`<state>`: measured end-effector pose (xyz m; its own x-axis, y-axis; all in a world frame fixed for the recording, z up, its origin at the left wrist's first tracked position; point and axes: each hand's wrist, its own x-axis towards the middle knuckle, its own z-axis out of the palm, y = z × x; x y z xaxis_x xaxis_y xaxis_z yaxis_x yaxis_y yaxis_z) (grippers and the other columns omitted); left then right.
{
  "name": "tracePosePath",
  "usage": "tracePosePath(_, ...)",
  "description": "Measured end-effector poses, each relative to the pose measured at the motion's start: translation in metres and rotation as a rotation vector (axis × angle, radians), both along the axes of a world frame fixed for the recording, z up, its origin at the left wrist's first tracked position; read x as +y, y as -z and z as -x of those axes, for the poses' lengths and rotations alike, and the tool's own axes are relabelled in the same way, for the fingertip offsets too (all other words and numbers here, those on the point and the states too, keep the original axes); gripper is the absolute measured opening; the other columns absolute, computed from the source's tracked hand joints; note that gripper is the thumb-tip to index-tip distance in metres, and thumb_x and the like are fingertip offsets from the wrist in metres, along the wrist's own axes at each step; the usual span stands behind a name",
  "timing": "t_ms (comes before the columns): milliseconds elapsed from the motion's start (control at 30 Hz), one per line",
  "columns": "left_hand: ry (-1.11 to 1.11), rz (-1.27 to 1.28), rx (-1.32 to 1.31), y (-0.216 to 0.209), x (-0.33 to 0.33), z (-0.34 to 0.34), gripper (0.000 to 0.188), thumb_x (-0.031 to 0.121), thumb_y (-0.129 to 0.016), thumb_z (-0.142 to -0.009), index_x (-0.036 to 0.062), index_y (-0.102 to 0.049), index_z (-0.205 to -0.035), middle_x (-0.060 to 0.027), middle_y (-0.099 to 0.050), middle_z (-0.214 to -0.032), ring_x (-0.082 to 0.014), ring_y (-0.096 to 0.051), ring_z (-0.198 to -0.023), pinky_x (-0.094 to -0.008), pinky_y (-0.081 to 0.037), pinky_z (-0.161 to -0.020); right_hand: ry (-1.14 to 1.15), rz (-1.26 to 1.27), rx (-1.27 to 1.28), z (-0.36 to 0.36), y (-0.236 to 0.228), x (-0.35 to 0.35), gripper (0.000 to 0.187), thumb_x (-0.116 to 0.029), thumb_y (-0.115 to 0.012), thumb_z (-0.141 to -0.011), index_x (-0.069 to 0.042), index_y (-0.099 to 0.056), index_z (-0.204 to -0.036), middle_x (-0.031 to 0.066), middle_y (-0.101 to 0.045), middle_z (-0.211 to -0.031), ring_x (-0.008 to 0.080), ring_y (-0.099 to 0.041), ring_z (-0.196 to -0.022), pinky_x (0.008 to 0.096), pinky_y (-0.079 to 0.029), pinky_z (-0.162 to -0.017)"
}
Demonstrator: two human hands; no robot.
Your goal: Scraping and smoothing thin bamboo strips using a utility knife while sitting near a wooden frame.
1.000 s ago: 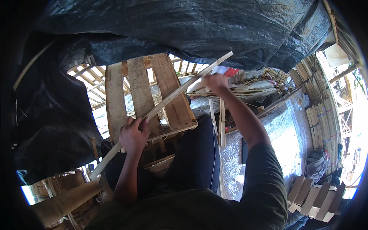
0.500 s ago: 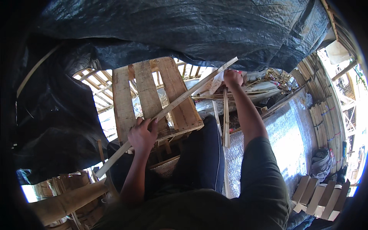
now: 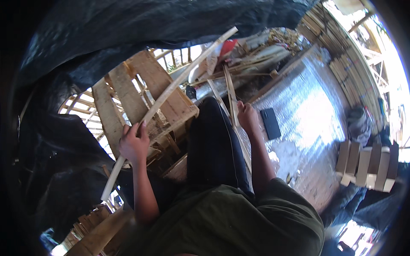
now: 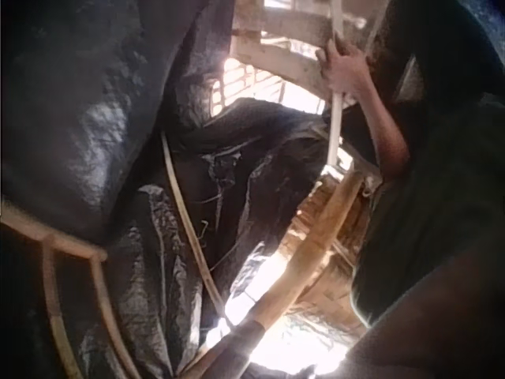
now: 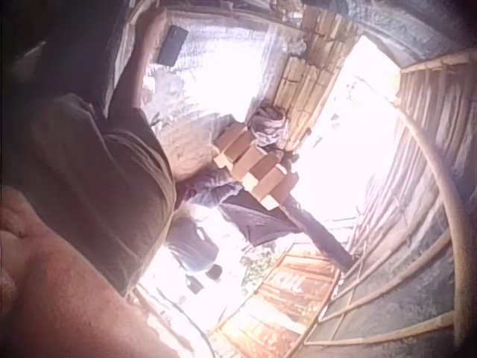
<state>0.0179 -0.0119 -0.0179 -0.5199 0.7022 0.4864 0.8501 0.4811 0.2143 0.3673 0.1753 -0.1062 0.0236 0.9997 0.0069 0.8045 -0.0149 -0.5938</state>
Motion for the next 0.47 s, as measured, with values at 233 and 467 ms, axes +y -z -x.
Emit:
tracePosePath(233,0.003,0.035,-0.001,0.005,0.003,-0.001,0.029,0.048,-0.071,-0.088,0.0197,-0.076,-0.090,-0.0020,-0.062,-0.083,-0.0299,-0.067,-0.069,-0.0434,-0.049,-0.056,0.140,0.048,-0.196,-0.044,0.024,-0.070,0.031,-0.024,-0.066,-0.093,0.007,-0.063,-0.087,0.0318,-0.067,-0.088,0.0508,-0.066,-0.085,0.0576,-0.051,-0.077)
tracePosePath(467,0.004,0.041,0.002,0.008,-0.002,-0.001,0.029,0.047,-0.070,-0.089,0.0191,-0.076,-0.090,-0.0036,-0.062,-0.083,-0.0314,-0.067,-0.070,-0.0459,-0.048,-0.056,0.047,0.292,-0.465,-0.061,0.008,-0.075,0.051,-0.049,-0.074,-0.084,-0.001,-0.071,-0.101,0.0222,-0.066,-0.116,0.0366,-0.059,-0.117,0.0509,-0.047,-0.092)
